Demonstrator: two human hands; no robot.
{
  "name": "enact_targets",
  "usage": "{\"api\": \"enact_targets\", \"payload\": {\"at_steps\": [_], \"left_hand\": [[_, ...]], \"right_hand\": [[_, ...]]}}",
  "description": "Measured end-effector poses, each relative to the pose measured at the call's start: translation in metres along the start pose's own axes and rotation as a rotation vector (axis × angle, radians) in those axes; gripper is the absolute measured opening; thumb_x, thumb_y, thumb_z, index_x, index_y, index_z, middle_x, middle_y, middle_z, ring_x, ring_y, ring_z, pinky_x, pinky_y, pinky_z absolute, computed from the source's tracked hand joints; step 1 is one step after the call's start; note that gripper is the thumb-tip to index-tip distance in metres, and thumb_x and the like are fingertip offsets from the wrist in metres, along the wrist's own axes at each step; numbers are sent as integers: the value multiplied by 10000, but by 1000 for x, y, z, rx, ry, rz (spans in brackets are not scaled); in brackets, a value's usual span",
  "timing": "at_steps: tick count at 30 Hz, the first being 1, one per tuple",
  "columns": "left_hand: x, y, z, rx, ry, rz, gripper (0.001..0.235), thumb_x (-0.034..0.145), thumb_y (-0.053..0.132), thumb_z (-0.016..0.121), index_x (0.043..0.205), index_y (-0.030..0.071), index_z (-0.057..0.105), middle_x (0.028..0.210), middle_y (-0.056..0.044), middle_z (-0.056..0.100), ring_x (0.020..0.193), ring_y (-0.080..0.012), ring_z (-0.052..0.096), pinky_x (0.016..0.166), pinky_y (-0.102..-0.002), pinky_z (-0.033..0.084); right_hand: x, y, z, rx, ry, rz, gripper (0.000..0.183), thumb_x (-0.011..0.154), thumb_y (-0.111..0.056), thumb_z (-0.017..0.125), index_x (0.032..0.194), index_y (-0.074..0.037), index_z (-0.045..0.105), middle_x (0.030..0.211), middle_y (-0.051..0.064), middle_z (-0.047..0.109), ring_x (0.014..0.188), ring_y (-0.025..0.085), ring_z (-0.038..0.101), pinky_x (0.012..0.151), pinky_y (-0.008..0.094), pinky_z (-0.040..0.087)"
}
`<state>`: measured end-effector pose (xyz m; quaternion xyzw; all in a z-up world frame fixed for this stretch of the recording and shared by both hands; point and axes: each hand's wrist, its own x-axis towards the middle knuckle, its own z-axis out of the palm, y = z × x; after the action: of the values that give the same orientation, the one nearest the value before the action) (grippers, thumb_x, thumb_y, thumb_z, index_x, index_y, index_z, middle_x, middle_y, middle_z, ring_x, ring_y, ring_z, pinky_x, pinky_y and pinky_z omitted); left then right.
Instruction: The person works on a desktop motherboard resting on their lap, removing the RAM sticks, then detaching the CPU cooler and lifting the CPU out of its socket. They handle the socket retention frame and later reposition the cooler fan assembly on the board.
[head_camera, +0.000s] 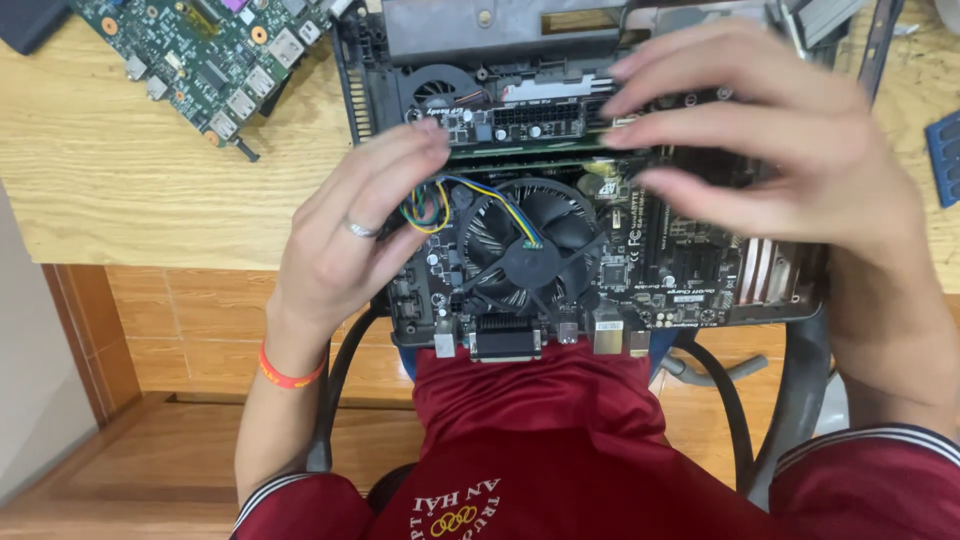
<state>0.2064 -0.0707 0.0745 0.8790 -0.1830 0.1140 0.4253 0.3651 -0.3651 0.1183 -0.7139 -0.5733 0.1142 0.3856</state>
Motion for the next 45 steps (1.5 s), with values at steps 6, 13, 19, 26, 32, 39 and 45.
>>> {"api": "enact_targets", "payload": {"at_steps": [6,13,19,26,32,39,45], "left_hand": [[1,-5,-2,14,15,-28,644,878,-2,863,1423,12,522,1413,-161,614,1330,-353,610,1131,-422,525],[-3,-1,-6,-56,29,-41,555,857,7,828,1331,27,540,1408,-168,614,1317,-360,621,1132,-417,521],[-8,-4,-7,-82,76,-9,430,864,39,813,1196,26,541,1417,-189,611,1326,-375,640,1098,-417,555],[-10,-7,-7,20,72,198,213,867,90,745,995,-12,609,1343,-236,628,1325,-431,607,1131,-512,551],[-9,-2,-7,233,57,380,222,859,90,603,979,-80,677,1197,-234,717,1205,-363,665,1051,-533,559],[-12,-3,-7,185,80,339,299,813,66,589,1037,-108,681,1173,-240,705,1193,-378,687,1026,-502,584],[-24,-10,5,212,212,362,358,788,47,610,1126,-69,621,1174,-240,679,1138,-408,677,969,-477,574]], "right_hand": [[-8,-2,-1,-132,37,108,195,785,56,790,977,41,763,1048,183,713,974,325,696,816,407,556],[-9,-8,9,-182,146,109,196,774,56,758,968,68,738,991,193,720,973,353,707,871,441,575],[-16,4,7,-339,187,-124,254,835,-106,634,943,70,781,900,185,733,883,349,707,776,431,598],[-16,6,8,-491,168,-236,263,833,-114,638,919,66,811,882,174,750,827,325,711,712,409,596],[-14,-1,7,-605,116,-266,252,791,-95,673,919,66,820,893,158,761,824,302,717,689,381,592],[-8,-8,7,-609,64,-216,218,741,10,666,899,93,790,940,180,768,882,310,749,737,371,620],[-10,-2,6,-582,39,-279,225,768,11,629,901,115,777,954,201,765,877,309,767,728,360,626]]}}
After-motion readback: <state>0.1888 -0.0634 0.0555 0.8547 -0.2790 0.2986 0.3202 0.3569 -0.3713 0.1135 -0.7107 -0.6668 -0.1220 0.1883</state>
